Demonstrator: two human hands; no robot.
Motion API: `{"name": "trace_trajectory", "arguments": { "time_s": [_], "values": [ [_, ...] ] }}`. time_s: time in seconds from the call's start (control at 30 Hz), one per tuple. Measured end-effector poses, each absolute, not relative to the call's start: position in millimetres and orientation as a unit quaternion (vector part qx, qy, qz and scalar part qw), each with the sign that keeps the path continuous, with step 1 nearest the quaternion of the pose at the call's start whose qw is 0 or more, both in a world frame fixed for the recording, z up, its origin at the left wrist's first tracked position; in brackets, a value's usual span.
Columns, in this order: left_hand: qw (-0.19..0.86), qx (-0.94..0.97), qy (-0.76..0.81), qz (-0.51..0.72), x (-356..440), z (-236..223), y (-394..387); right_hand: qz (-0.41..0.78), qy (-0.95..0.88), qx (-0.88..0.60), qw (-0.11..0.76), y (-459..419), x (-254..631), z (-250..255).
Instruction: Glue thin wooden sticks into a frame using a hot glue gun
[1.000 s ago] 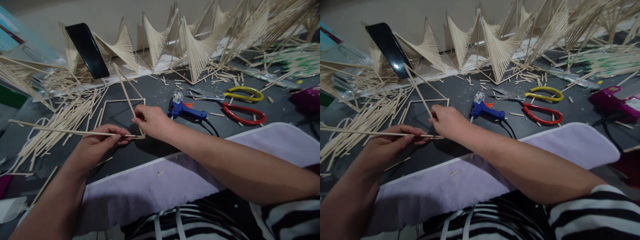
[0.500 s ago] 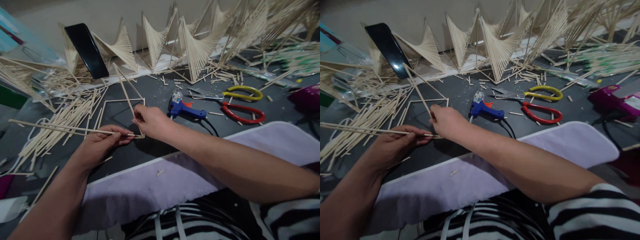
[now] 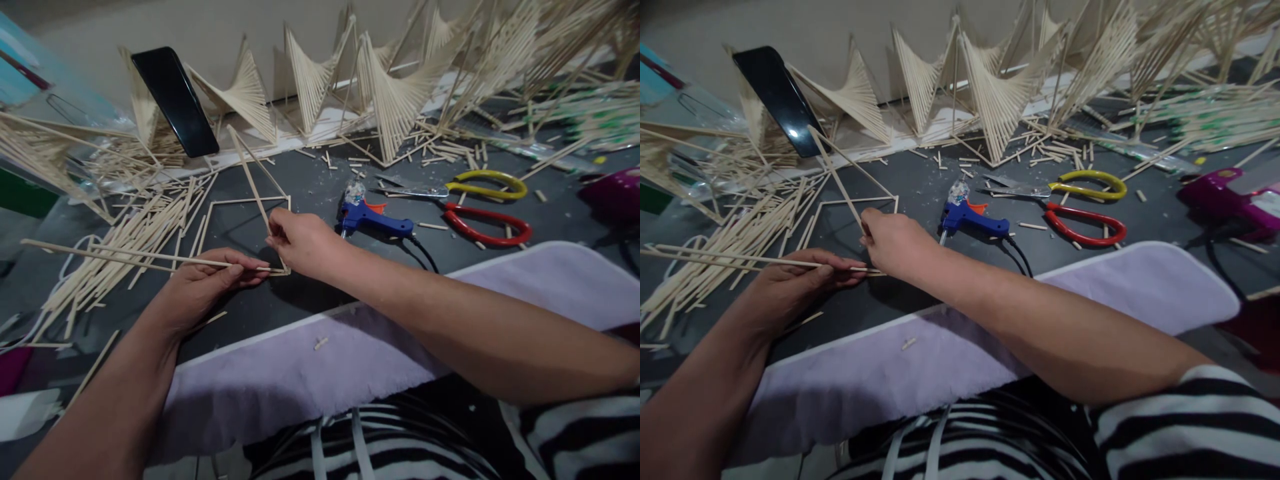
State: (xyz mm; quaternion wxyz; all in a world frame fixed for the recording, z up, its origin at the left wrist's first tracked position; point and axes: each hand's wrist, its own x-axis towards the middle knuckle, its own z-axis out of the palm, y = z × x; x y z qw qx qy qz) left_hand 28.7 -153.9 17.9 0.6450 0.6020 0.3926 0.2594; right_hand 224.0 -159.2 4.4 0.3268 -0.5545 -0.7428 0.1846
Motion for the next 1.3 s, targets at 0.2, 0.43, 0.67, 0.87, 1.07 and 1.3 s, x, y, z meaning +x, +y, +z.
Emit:
{"name": "trace_trajectory", "arguments": {
  "time_s": [0.2, 0.43, 0.67, 0.87, 1.07, 1.3],
  "values": [
    [0.643, 0.615, 0.381, 0.251, 27, 16, -150, 0.183, -0.742, -0.559, 0.321, -160, 223, 5],
    [0.649, 0.602, 0.393, 0.249, 27, 16, -147, 0.179, -0.743, -0.563, 0.315, -162, 224, 7],
    [0.667, 0.57, 0.415, 0.242, 29, 23, -148, 0.182, -0.739, -0.574, 0.303, -164, 222, 9],
    [0.689, 0.57, 0.381, 0.233, 24, 21, -147, 0.186, -0.737, -0.574, 0.305, -165, 218, 10],
    [0.699, 0.575, 0.35, 0.239, 20, 19, -149, 0.187, -0.739, -0.564, 0.317, -167, 215, 10],
    [0.698, 0.588, 0.324, 0.248, 17, 19, -155, 0.177, -0.74, -0.565, 0.319, -171, 213, 11]
  ]
}}
